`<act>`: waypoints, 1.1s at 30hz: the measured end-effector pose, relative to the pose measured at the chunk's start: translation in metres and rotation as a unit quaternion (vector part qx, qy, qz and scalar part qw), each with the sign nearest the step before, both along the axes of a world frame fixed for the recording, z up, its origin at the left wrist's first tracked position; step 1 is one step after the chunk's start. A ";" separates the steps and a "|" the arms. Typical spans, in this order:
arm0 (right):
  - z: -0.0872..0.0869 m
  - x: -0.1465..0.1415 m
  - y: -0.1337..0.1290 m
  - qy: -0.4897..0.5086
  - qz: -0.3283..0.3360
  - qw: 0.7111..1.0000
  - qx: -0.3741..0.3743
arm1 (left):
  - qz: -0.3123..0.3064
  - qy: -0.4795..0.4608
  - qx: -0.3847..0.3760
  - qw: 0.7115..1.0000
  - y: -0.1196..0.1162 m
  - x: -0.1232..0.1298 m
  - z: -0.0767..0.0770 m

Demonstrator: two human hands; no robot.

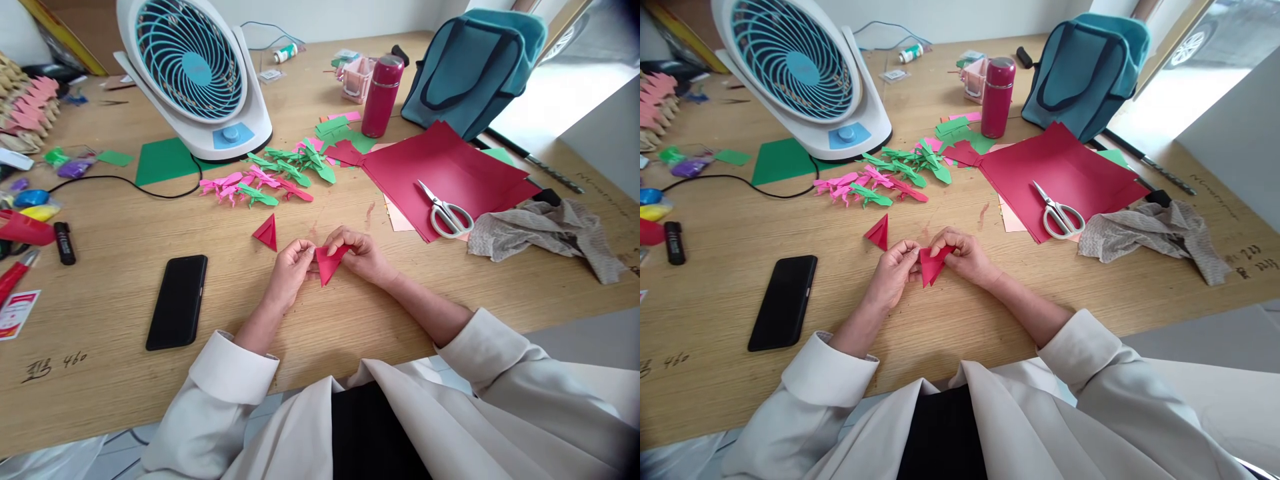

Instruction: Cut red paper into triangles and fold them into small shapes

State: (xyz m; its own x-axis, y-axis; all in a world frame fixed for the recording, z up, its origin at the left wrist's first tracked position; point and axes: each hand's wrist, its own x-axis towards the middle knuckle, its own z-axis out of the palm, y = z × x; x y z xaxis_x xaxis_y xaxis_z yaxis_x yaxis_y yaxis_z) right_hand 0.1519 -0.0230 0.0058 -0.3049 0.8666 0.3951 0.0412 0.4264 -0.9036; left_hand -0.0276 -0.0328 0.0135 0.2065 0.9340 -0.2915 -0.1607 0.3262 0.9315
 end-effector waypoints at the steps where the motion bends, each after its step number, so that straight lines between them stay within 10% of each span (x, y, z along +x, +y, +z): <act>1: 0.000 0.000 0.000 -0.005 0.003 1.000 0.008 | -0.003 -0.002 -0.001 1.000 0.000 0.000 0.000; 14: 0.000 0.000 -0.001 0.013 -0.024 1.000 -0.015 | -0.097 -0.088 -0.032 0.991 -0.005 0.001 0.004; 33: -0.007 -0.003 0.002 0.103 0.010 0.990 -0.097 | 0.027 -0.040 -0.019 0.999 0.000 0.001 0.005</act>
State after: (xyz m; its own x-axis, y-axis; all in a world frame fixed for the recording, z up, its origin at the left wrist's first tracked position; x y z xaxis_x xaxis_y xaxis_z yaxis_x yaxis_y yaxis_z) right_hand 0.1493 -0.0208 -0.0013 -0.2522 0.9273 0.2767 -0.1590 0.2424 -0.9571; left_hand -0.0264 -0.0331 0.0184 0.1807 0.9329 -0.3116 -0.2516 0.3501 0.9023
